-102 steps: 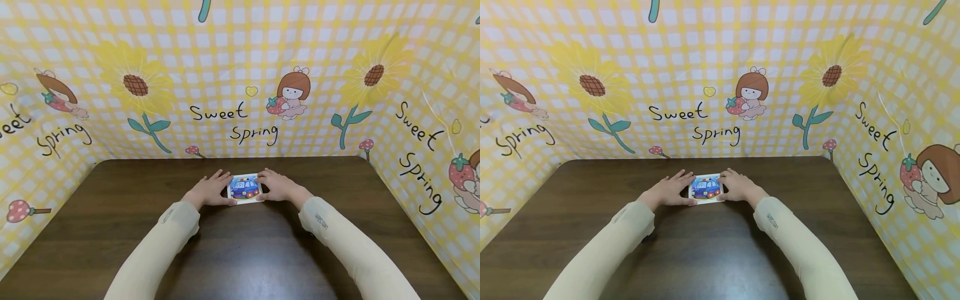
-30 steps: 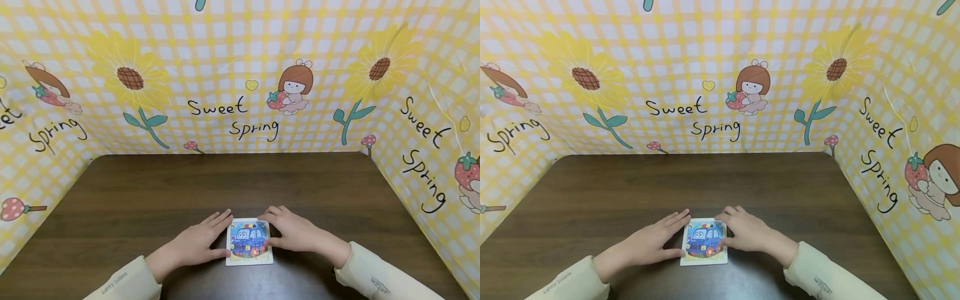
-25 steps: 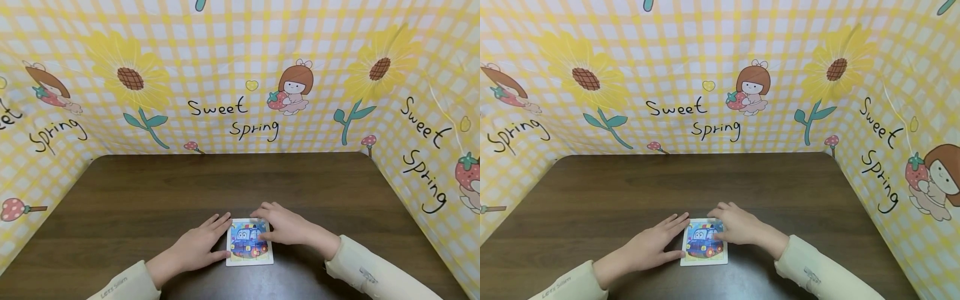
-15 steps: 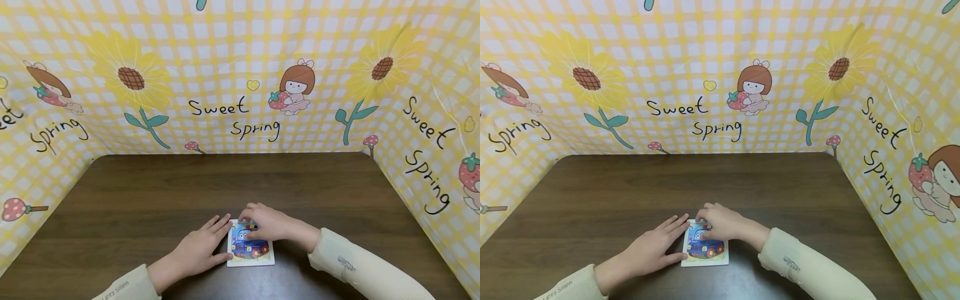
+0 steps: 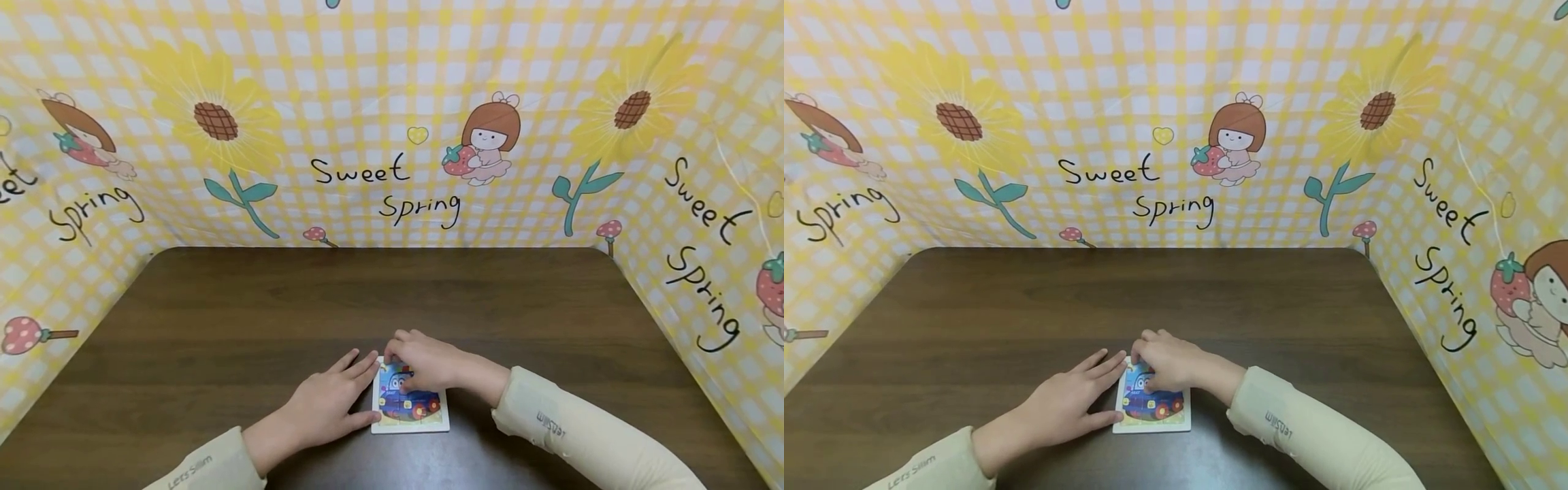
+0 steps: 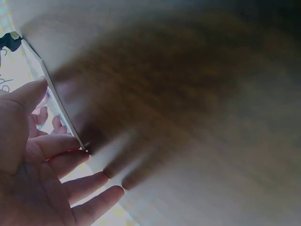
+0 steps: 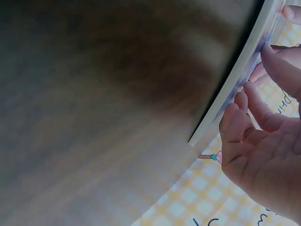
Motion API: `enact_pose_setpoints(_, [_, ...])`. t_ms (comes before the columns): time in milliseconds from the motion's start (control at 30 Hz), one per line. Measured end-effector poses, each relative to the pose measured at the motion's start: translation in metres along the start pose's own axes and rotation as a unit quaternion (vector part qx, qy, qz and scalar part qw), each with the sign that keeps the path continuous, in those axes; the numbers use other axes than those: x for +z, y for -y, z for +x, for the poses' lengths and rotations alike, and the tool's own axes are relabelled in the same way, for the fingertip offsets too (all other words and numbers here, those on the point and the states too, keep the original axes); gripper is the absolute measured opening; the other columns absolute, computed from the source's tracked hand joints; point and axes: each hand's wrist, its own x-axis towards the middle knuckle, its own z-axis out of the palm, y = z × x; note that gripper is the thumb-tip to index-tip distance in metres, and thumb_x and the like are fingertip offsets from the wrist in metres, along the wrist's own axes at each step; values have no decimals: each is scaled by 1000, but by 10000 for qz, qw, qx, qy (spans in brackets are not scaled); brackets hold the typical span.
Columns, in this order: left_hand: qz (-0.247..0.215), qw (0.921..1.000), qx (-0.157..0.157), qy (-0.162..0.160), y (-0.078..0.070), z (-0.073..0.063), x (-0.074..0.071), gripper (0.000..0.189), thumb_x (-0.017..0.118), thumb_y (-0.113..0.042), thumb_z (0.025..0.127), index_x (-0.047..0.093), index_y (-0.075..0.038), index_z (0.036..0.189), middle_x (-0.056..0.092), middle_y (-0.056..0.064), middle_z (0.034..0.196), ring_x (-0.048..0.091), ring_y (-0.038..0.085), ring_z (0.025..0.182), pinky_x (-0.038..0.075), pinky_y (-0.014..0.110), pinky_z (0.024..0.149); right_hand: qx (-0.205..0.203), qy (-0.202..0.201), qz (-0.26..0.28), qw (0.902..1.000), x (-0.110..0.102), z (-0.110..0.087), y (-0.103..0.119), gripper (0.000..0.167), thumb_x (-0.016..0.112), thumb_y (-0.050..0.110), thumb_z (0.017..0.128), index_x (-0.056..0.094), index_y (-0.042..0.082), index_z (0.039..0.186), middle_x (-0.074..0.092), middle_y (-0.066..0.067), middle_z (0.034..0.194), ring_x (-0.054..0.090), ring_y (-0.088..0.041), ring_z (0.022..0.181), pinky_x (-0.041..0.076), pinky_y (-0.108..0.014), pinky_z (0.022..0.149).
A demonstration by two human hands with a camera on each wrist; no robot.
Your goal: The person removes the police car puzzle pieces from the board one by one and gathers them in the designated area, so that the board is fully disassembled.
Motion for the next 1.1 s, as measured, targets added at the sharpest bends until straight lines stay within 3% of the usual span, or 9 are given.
enact_pose_setpoints(433, [-116,9996,-155,198,-3,2,-5,78,64,-57,90,46,-10,149,39,4,159,35,35,147,57,54,77,-13,35,318,9995,3,2,3,38,79,14,85,59,9,116,50,-3,111,41,-17,100,43,-29,88])
enact_pose_setpoints(633, [-184,9992,-211,287,-5,1,-7,77,63,-58,90,47,-10,149,39,4,159,35,35,147,56,57,80,21,82,658,9978,2,4,1,37,80,11,83,58,9,113,51,-2,109,44,-16,101,43,-30,89])
enact_pose_setpoints(800, [-154,9996,-166,172,-5,1,-7,78,65,-57,90,47,-9,148,41,4,158,36,35,146,56,56,78,-63,63,893,9960,2,4,-2,36,76,8,87,57,8,117,54,-3,111,49,-15,102,45,-33,94])
enact_pose_setpoints(1100, [-151,9997,-158,103,-3,1,-5,78,66,-57,89,48,-9,148,42,3,158,38,35,146,56,57,77,-239,-185,1228,9920,2,6,-4,29,73,2,87,62,8,113,56,-4,104,53,-17,90,46,-27,82])
